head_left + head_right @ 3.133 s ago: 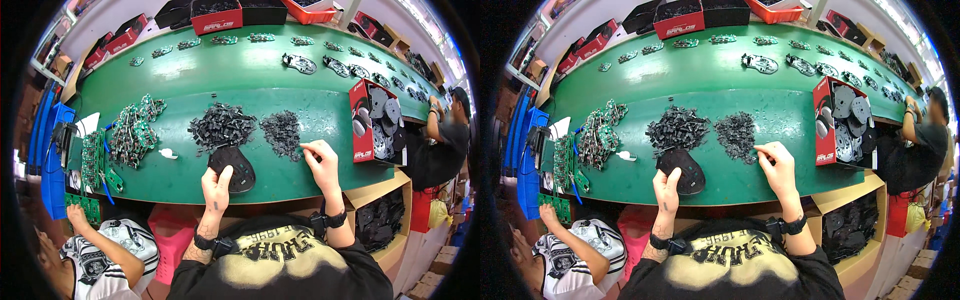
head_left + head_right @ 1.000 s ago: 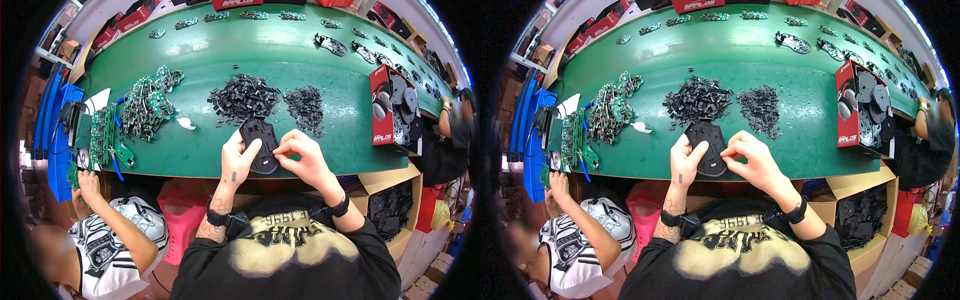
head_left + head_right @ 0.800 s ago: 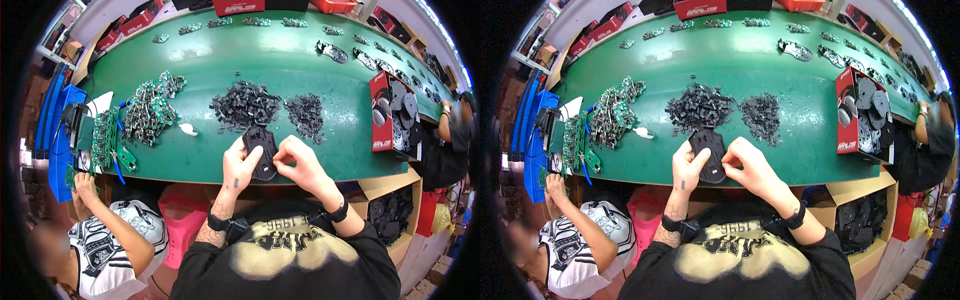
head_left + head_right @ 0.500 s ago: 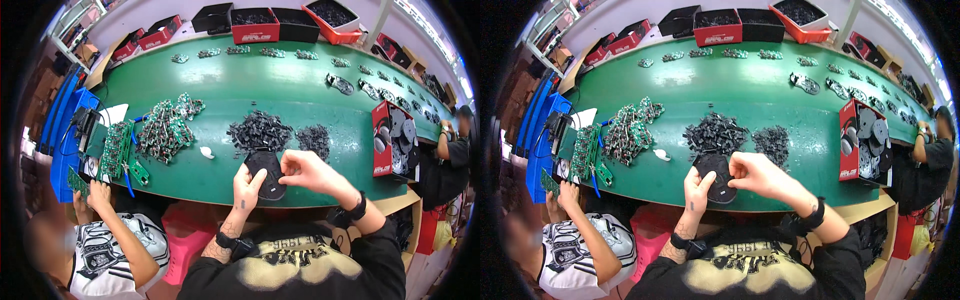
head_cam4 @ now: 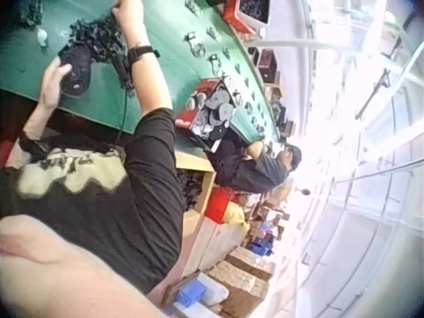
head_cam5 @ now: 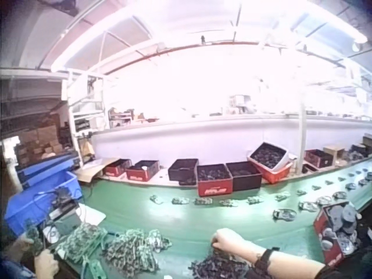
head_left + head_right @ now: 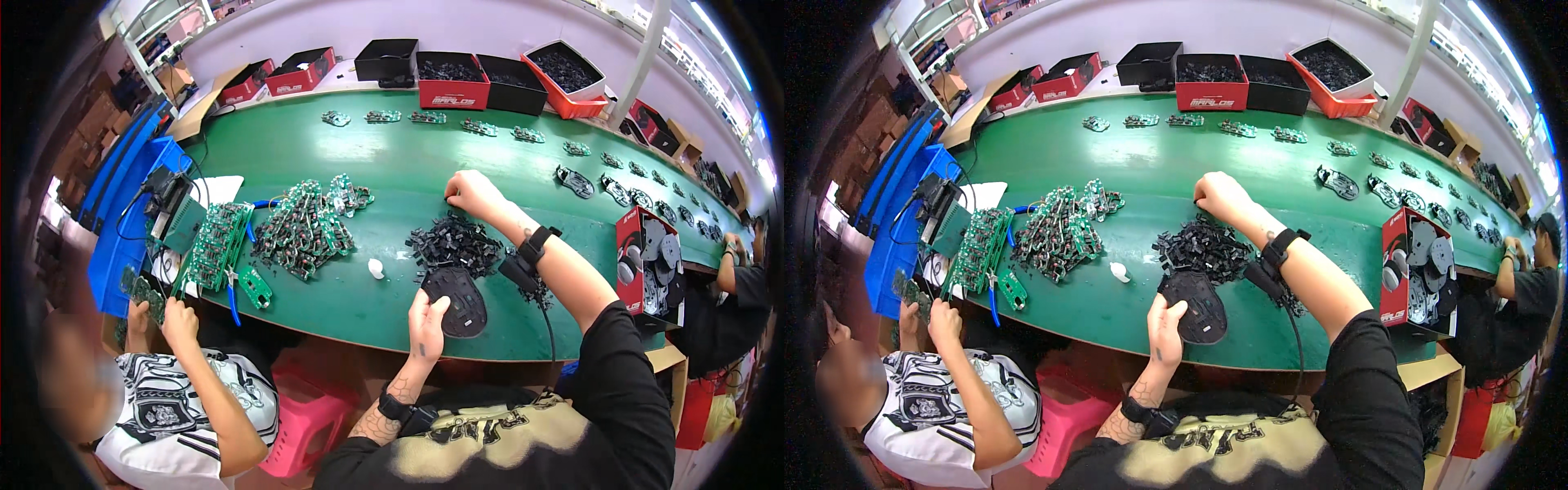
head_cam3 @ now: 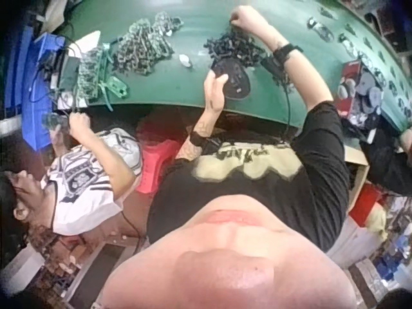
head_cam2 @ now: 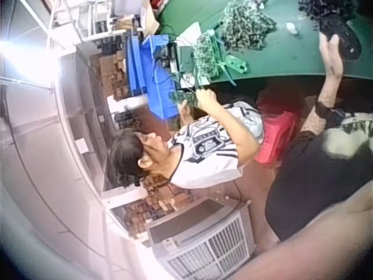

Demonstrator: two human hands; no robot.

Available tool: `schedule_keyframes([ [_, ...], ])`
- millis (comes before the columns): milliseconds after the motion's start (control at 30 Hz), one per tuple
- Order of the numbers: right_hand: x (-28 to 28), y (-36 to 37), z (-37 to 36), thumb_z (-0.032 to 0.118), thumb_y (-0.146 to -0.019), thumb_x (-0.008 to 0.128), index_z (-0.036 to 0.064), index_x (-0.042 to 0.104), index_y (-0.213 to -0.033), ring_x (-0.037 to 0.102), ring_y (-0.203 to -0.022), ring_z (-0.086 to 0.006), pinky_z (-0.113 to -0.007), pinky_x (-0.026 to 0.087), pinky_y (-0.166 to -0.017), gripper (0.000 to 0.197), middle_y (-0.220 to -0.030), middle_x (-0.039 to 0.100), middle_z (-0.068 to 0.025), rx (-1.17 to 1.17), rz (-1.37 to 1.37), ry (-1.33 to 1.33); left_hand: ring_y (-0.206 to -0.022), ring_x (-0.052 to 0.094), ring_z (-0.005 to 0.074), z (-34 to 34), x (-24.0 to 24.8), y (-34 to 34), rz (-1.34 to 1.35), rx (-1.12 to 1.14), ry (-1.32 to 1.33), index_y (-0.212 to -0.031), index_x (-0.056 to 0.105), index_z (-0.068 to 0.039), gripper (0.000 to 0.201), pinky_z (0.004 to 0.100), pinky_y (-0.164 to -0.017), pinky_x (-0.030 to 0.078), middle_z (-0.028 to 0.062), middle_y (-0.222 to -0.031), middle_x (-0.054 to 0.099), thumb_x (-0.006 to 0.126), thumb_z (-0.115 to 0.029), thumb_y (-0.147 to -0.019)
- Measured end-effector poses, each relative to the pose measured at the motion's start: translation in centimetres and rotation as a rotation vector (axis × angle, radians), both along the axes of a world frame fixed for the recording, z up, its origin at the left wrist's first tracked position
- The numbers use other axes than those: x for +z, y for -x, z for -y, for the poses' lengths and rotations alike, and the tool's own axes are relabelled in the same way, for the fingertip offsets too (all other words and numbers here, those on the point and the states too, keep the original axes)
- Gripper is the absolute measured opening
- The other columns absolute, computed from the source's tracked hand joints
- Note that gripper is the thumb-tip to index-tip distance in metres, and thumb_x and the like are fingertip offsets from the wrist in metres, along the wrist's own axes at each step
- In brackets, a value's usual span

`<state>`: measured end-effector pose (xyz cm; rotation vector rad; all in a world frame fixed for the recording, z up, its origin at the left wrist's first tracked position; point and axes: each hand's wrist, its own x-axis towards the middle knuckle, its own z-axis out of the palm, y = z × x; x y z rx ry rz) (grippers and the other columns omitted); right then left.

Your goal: The person repeatedly picks up a black plastic housing and small black components from a green table, inserts the components into the housing, and places the assembled unit into a red box. The person handles the items one at a time throughout the clip.

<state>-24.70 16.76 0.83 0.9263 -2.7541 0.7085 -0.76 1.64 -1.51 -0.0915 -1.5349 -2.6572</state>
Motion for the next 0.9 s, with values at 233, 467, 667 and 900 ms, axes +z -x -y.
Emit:
schedule_keyframes([
  [233,5.2,-5.5,-0.8,0.014,-0.073,0.071,0.0002,0.075,-0.088,0.069,-0.07,-0.0146,-0.029,0.054,-0.067,0.02,-0.079,0.073,-0.0121,-0.14,0.364,0.316,-0.097,0.061,0.0132,-0.1,0.5,-0.2,0.041,-0.009,0.059,-0.125,0.048,0.002,0.033,0.0276,-0.085,0.051,0.0072,-0.106,0.064,0.053,-0.006,-0.093],
  [467,6.9,-16.1,-5.6,0.001,-0.078,0.075,0.0004,0.066,-0.082,0.065,-0.074,-0.0099,-0.024,0.054,-0.07,0.01,-0.082,0.069,-0.0048,-0.08,0.679,0.963,-0.102,0.063,0.0205,-1.5,1.2,0.7,-0.03,0.042,0.084,-0.146,0.024,-0.005,0.073,0.0348,-0.086,0.056,0.0142,-0.125,0.052,0.061,0.008,-0.084],
  [667,3.9,-21.5,-6.9,0.001,-0.082,0.069,0.0027,0.073,-0.099,0.063,-0.077,-0.0076,-0.022,0.052,-0.069,0.017,-0.088,0.067,-0.0023,-0.223,0.344,0.892,-0.1,0.065,0.022,-3.8,2.5,0.3,0.023,-0.042,0.199,-0.143,0.027,-0.006,0.068,0.0341,-0.083,0.058,0.015,-0.126,0.051,0.059,0.009,-0.085],
  [900,2.9,-24.0,-7.4,0.003,-0.078,0.074,0.0019,0.073,-0.088,0.067,-0.082,-0.0147,-0.026,0.054,-0.071,0.011,-0.09,0.07,-0.0084,-0.344,0.034,0.778,-0.1,0.064,0.0209,-6.3,2.4,-0.2,-0.031,-0.04,0.262,-0.139,0.031,-0.005,0.061,0.0322,-0.085,0.056,0.0126,-0.122,0.052,0.06,0.008,-0.087],
])
